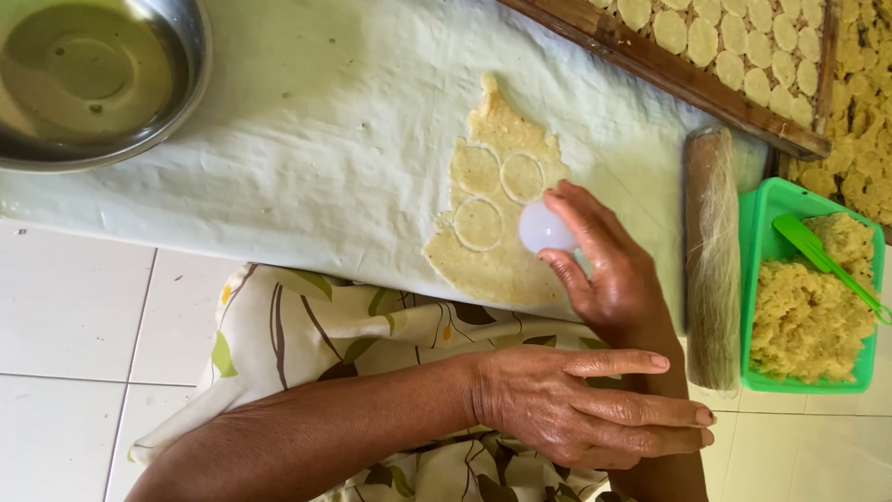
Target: Roll out dough on a flat surface and use a circular mold to cut out small pastry shapes.
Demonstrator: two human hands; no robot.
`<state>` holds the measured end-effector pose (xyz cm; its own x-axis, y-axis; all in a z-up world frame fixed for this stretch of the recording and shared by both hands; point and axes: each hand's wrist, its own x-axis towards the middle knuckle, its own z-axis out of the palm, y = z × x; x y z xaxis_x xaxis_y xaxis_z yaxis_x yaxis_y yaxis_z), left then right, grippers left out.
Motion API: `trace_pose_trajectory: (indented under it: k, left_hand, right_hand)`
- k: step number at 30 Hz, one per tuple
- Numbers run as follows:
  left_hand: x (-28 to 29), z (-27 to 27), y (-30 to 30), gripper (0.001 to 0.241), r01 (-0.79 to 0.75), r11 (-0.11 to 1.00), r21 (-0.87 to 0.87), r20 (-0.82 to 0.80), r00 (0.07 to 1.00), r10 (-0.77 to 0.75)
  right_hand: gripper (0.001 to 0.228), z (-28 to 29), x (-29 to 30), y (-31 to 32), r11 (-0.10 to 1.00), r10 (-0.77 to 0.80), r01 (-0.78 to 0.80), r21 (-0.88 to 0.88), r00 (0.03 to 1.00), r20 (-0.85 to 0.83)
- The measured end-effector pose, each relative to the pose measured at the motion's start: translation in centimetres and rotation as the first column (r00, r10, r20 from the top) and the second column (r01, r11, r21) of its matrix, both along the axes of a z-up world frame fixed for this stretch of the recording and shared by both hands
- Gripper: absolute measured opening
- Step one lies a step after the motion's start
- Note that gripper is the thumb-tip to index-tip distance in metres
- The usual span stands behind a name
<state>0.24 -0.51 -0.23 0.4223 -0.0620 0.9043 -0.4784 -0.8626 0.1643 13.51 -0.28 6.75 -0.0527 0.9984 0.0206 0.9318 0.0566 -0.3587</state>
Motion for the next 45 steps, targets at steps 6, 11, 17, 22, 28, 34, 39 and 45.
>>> trace_pose_trajectory:
  k: [6,11,17,22,28,34,39,45]
  left_hand:
    - [-0.4,0.8,0.6,0.036,-0.008,1.000,0.024,-0.047,0.999,0.009]
    - [-0.8,0.9,0.9,0.037,-0.032,0.994,0.104,0.006,0.999,0.031]
    - [-1.1,1.0,1.0,0.034,-0.105,0.989,0.100,0.029,0.994,0.103]
    - [-1.4,1.4,1.2,0.039,-0.106,0.988,0.111,0.008,0.994,0.106]
    - [-0.6,0.7,1.0,0.037,-0.078,0.995,0.067,-0.007,0.997,0.079]
    - [0.0,0.6,3.5,0.058,-0.218,0.974,0.068,-0.217,0.949,0.228]
    - [-3.4,1.7,3.2,0.027,-0.792,0.582,-0.184,-0.450,0.594,0.667]
    - [-5.1,-2.6,-3.6,0.025,-0.714,0.700,-0.003,-0.527,0.596,0.606]
  right_hand:
    - [0.054,-0.8,-1.6,0.5,0.996,0.085,-0.086,-0.022,0.996,-0.034]
    - [0.054,-1.3,-2.4,1.7,0.979,0.198,-0.198,-0.043,0.980,-0.016]
    - [0.054,-1.5,-3.4,2.3,0.976,0.213,-0.212,-0.043,0.977,0.027]
    - [0.053,-1.8,-3.6,2.4,0.977,0.211,-0.208,-0.051,0.975,0.066]
    - [0.056,-2.3,-3.6,2.5,0.980,0.194,-0.193,-0.045,0.981,0.023]
    - [0.050,-2.7,-0.8,2.0,0.969,0.201,-0.196,0.148,0.979,-0.024]
    - [0.050,0.4,1.7,0.6,0.984,0.105,-0.052,0.169,0.942,-0.318]
    - [0.050,-0.5,3.8,-2.3,0.989,0.024,-0.020,0.145,0.999,-0.026]
